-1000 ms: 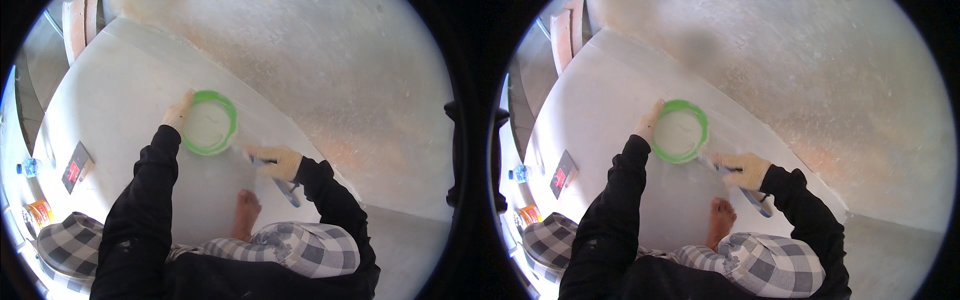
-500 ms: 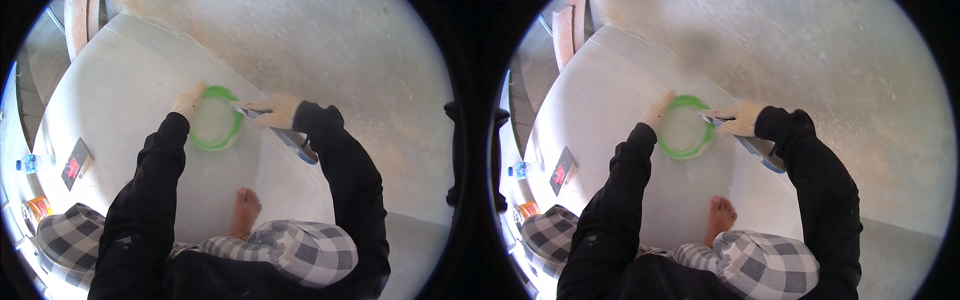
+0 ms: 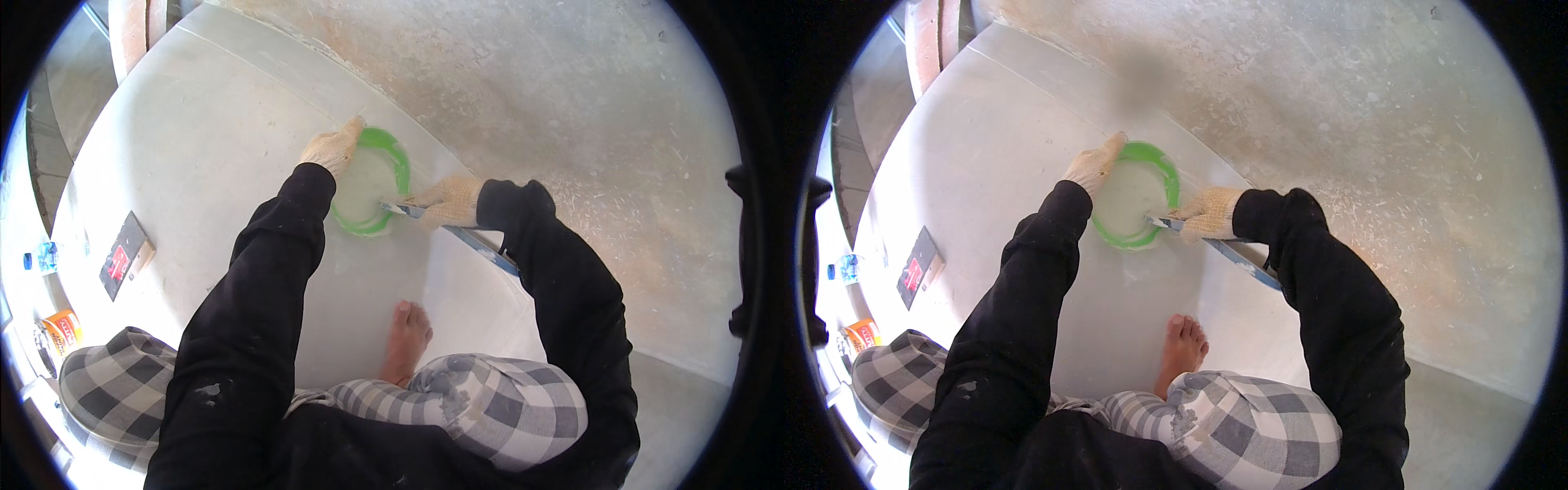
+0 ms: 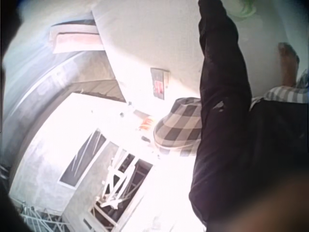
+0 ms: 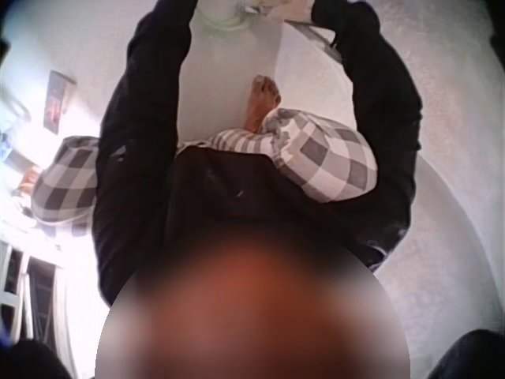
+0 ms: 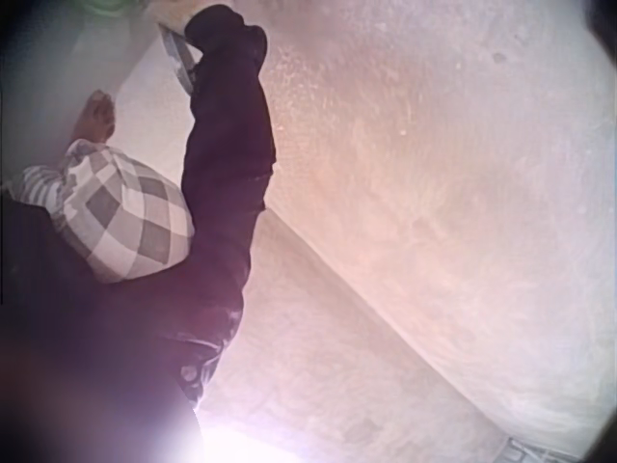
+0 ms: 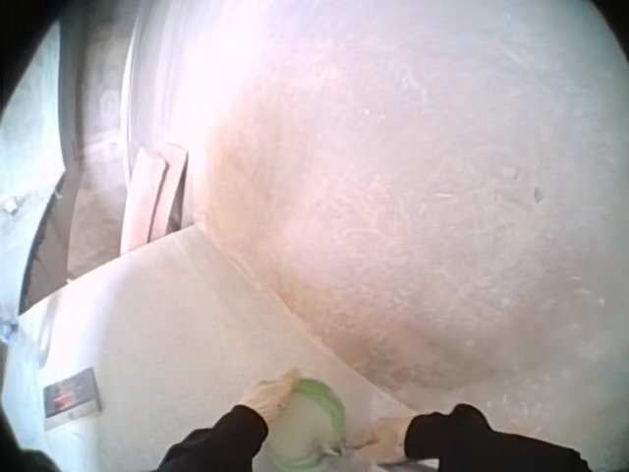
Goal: The person scoops plaster from a green bowl with a trowel and applies it to the wall, smoothing the surface. The person repeatedly dips the trowel into the bowl and spreads plaster along the wall and corner.
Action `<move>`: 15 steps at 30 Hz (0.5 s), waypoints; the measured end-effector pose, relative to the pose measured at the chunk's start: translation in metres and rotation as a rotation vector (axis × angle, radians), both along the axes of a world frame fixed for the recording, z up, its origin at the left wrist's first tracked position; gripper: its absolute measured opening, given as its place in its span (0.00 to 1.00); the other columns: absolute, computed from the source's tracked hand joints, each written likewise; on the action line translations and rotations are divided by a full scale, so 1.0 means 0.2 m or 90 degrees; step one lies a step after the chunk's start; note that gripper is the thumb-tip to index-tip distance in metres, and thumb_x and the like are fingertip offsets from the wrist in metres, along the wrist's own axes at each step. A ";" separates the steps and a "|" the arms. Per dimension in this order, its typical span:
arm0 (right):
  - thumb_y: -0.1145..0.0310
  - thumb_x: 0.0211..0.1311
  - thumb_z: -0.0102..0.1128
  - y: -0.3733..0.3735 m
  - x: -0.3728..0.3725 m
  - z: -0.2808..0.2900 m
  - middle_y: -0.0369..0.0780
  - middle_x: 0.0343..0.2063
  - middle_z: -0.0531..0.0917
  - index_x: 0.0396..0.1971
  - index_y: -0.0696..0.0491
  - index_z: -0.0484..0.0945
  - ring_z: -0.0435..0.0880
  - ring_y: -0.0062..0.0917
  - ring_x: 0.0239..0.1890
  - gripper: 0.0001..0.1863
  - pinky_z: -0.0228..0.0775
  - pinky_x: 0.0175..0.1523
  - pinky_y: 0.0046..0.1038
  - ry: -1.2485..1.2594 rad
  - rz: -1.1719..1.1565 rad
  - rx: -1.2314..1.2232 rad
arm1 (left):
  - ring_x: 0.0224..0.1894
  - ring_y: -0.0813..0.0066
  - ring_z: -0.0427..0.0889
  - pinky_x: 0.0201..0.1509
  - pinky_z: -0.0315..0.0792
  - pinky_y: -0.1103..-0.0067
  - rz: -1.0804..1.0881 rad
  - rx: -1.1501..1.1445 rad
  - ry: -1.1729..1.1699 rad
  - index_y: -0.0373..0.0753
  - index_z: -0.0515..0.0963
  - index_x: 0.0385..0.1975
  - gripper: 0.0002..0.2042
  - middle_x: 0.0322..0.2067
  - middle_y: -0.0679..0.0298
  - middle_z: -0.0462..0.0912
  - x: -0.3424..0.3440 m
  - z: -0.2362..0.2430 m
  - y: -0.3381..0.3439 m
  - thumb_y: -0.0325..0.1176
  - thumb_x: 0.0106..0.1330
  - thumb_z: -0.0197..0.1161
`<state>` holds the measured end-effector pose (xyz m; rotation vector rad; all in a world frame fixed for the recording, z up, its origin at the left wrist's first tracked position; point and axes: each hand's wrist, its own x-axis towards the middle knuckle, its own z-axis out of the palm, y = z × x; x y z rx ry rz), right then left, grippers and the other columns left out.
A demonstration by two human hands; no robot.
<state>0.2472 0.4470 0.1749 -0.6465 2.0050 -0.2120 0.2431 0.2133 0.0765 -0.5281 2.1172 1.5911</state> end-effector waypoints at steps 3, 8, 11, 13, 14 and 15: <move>0.54 0.62 0.57 0.05 0.04 -0.07 0.46 0.40 0.87 0.63 0.48 0.74 0.85 0.30 0.40 0.30 0.74 0.49 0.32 -0.106 -0.089 -0.048 | 0.62 0.47 0.75 0.65 0.65 0.66 -0.016 -0.007 -0.011 0.29 0.79 0.54 0.43 0.54 0.38 0.79 -0.01 0.00 0.03 0.70 0.60 0.50; 0.48 0.58 0.61 0.14 0.27 -0.20 0.48 0.43 0.86 0.52 0.61 0.80 0.86 0.33 0.44 0.32 0.78 0.51 0.35 -0.428 -0.683 -0.318 | 0.63 0.49 0.74 0.66 0.64 0.68 -0.020 -0.018 0.041 0.30 0.77 0.56 0.41 0.56 0.39 0.78 -0.07 -0.19 0.04 0.68 0.65 0.47; 0.52 0.61 0.59 0.23 0.47 -0.28 0.49 0.45 0.85 0.54 0.63 0.77 0.85 0.34 0.46 0.30 0.77 0.53 0.35 -0.655 -0.755 -0.540 | 0.56 0.58 0.79 0.60 0.70 0.70 0.087 0.124 0.026 0.31 0.78 0.56 0.38 0.52 0.45 0.81 -0.06 -0.34 -0.05 0.66 0.69 0.45; 0.55 0.63 0.58 0.34 0.59 -0.31 0.49 0.47 0.84 0.56 0.64 0.76 0.85 0.35 0.47 0.29 0.76 0.55 0.36 -0.764 -0.794 -0.691 | 0.46 0.71 0.82 0.51 0.77 0.74 0.110 0.160 0.030 0.32 0.78 0.54 0.32 0.46 0.59 0.84 -0.03 -0.41 -0.18 0.60 0.74 0.48; 0.57 0.64 0.57 0.44 0.66 -0.31 0.49 0.48 0.84 0.57 0.64 0.75 0.85 0.35 0.47 0.29 0.76 0.56 0.36 -0.809 -0.840 -0.768 | 0.47 0.70 0.83 0.51 0.78 0.72 0.115 0.238 0.063 0.32 0.77 0.54 0.32 0.47 0.58 0.84 0.00 -0.45 -0.20 0.60 0.74 0.48; 0.58 0.63 0.57 0.52 0.73 -0.30 0.51 0.49 0.84 0.58 0.64 0.74 0.85 0.37 0.48 0.29 0.76 0.57 0.37 -0.692 -0.885 -0.797 | 0.47 0.69 0.83 0.51 0.79 0.70 0.175 0.380 0.025 0.33 0.77 0.55 0.32 0.48 0.58 0.83 0.03 -0.47 -0.22 0.60 0.74 0.48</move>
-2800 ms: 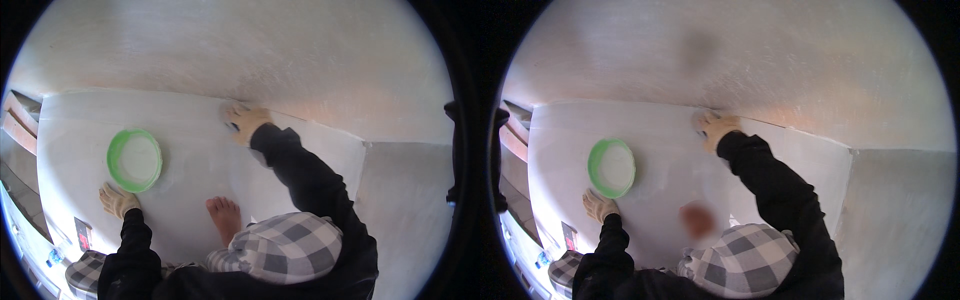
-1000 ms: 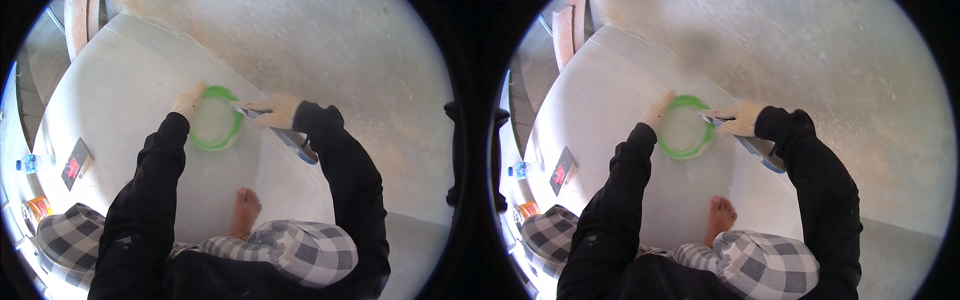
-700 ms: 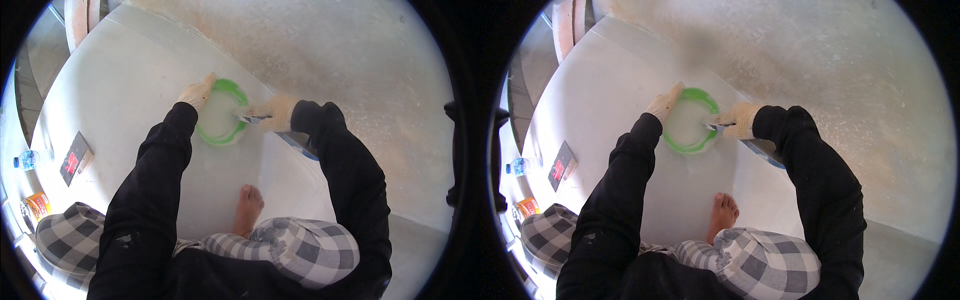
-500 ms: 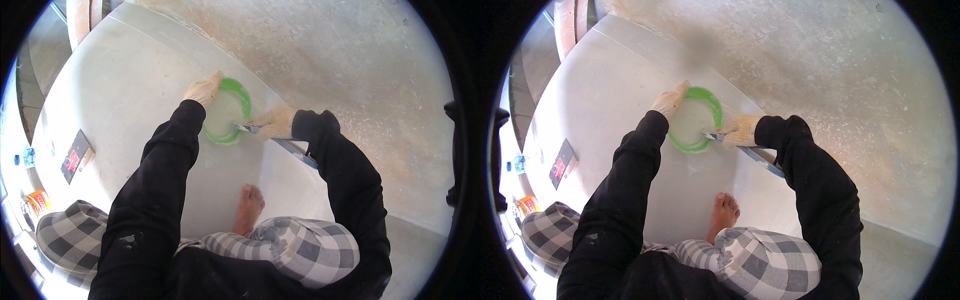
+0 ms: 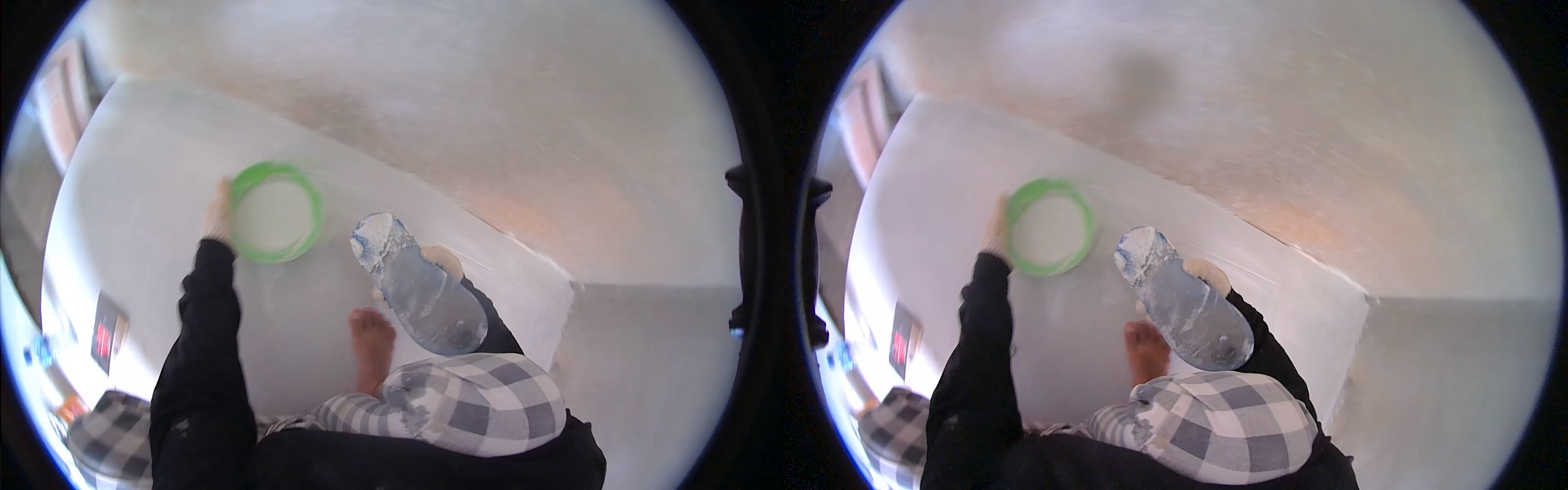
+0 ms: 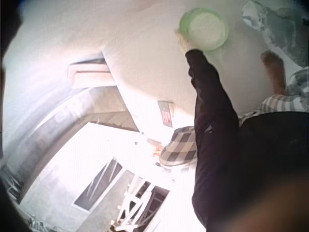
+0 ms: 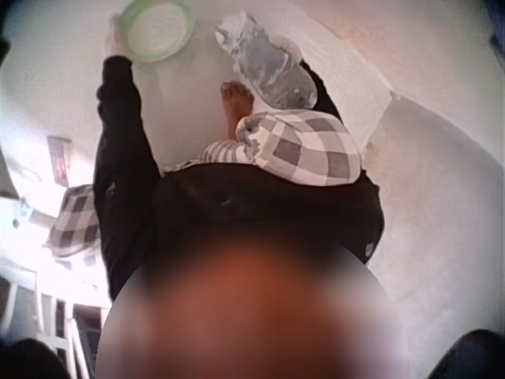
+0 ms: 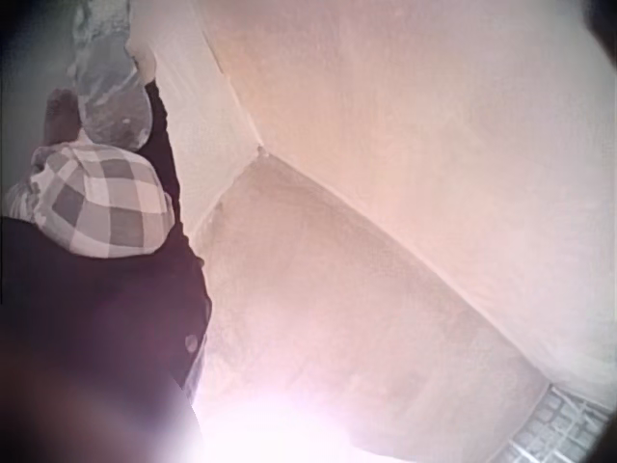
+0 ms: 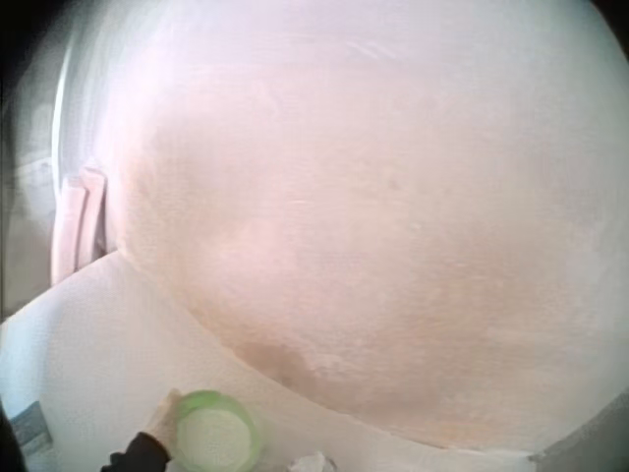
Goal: The person scoops plaster from a green bowl with a trowel and applies it to the wall, smoothing the surface. The person repeatedly dips the trowel into the bowl and spreads plaster along the wall and corner.
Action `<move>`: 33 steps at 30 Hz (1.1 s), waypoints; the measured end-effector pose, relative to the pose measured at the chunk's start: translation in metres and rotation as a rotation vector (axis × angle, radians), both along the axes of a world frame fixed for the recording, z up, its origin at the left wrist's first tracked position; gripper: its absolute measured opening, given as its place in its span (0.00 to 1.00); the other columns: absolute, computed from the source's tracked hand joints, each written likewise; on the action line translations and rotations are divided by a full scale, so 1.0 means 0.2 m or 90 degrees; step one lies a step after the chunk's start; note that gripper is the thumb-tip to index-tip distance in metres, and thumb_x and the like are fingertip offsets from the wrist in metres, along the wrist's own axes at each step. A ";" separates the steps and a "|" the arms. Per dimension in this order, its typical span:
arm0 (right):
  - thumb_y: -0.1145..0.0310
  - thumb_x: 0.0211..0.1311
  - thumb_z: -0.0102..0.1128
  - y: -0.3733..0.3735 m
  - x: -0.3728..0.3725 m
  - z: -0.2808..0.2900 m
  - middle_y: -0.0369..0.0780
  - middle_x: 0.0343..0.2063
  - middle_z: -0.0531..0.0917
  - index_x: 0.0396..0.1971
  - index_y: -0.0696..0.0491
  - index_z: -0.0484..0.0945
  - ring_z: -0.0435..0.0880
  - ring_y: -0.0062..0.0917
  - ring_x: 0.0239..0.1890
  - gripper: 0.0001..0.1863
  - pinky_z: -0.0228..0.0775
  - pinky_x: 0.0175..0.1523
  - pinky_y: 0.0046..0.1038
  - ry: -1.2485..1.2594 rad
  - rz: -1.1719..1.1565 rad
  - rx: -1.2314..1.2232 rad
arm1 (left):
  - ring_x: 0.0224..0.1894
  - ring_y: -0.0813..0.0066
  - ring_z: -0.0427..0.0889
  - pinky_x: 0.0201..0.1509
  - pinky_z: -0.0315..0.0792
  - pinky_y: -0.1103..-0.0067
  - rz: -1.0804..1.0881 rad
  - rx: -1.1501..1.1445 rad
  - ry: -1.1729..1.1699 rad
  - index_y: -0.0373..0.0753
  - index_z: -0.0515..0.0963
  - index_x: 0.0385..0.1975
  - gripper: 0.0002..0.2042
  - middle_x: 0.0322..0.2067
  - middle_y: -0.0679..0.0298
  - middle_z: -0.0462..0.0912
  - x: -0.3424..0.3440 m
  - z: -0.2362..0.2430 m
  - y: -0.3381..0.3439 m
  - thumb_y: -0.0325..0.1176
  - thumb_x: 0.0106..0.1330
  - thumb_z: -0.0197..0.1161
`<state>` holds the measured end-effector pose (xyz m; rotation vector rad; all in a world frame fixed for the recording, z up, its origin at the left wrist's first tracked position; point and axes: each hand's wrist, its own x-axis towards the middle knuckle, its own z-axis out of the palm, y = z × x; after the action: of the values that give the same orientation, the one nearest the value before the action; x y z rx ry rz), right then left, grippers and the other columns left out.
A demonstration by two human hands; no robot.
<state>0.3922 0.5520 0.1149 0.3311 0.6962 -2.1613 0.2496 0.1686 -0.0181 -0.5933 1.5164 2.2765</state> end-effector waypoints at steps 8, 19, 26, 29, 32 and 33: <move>0.61 0.61 0.62 0.54 0.13 0.03 0.45 0.65 0.72 0.71 0.50 0.63 0.73 0.40 0.64 0.38 0.62 0.70 0.40 0.665 0.195 1.091 | 0.57 0.64 0.79 0.63 0.68 0.69 0.284 -0.593 0.086 0.33 0.82 0.48 0.30 0.49 0.53 0.84 0.22 -0.11 -0.28 0.55 0.76 0.43; 0.56 0.56 0.62 0.60 -0.13 -0.22 0.39 0.66 0.70 0.64 0.43 0.71 0.74 0.45 0.54 0.32 0.68 0.60 0.43 0.861 0.523 1.363 | 0.72 0.53 0.59 0.75 0.50 0.60 0.065 -1.230 0.041 0.43 0.68 0.66 0.28 0.68 0.49 0.65 0.56 -0.16 -0.43 0.53 0.74 0.46; 0.55 0.50 0.61 0.61 0.02 0.12 0.45 0.67 0.69 0.65 0.44 0.70 0.80 0.48 0.50 0.37 0.73 0.57 0.44 0.582 0.584 1.366 | 0.72 0.53 0.58 0.75 0.49 0.58 0.033 -1.266 0.042 0.44 0.65 0.68 0.30 0.68 0.49 0.65 0.56 -0.13 -0.41 0.55 0.73 0.48; 0.57 0.51 0.61 0.35 -0.04 0.09 0.44 0.67 0.69 0.64 0.44 0.71 0.80 0.49 0.51 0.35 0.72 0.57 0.45 0.720 0.508 1.290 | 0.72 0.53 0.57 0.75 0.48 0.58 0.047 -1.250 0.104 0.44 0.64 0.68 0.30 0.68 0.50 0.64 0.56 -0.12 -0.40 0.56 0.73 0.47; 0.60 0.54 0.59 0.05 -0.22 -0.03 0.43 0.67 0.68 0.64 0.44 0.70 0.77 0.47 0.55 0.33 0.71 0.58 0.46 0.818 0.445 1.293 | 0.73 0.54 0.57 0.75 0.48 0.58 0.022 -1.261 0.058 0.44 0.64 0.68 0.30 0.68 0.51 0.64 0.56 -0.12 -0.40 0.56 0.73 0.47; 0.59 0.55 0.59 -0.03 -0.29 -0.07 0.43 0.67 0.69 0.64 0.43 0.70 0.76 0.46 0.57 0.32 0.69 0.59 0.47 0.787 0.471 1.316 | 0.73 0.54 0.57 0.75 0.48 0.59 0.018 -1.253 0.039 0.44 0.64 0.68 0.30 0.68 0.51 0.64 0.55 -0.12 -0.40 0.56 0.73 0.47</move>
<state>0.3347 0.5459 0.1016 -0.3402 2.8528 0.0200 0.3605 0.0883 -0.0417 -0.8185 3.2467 0.0226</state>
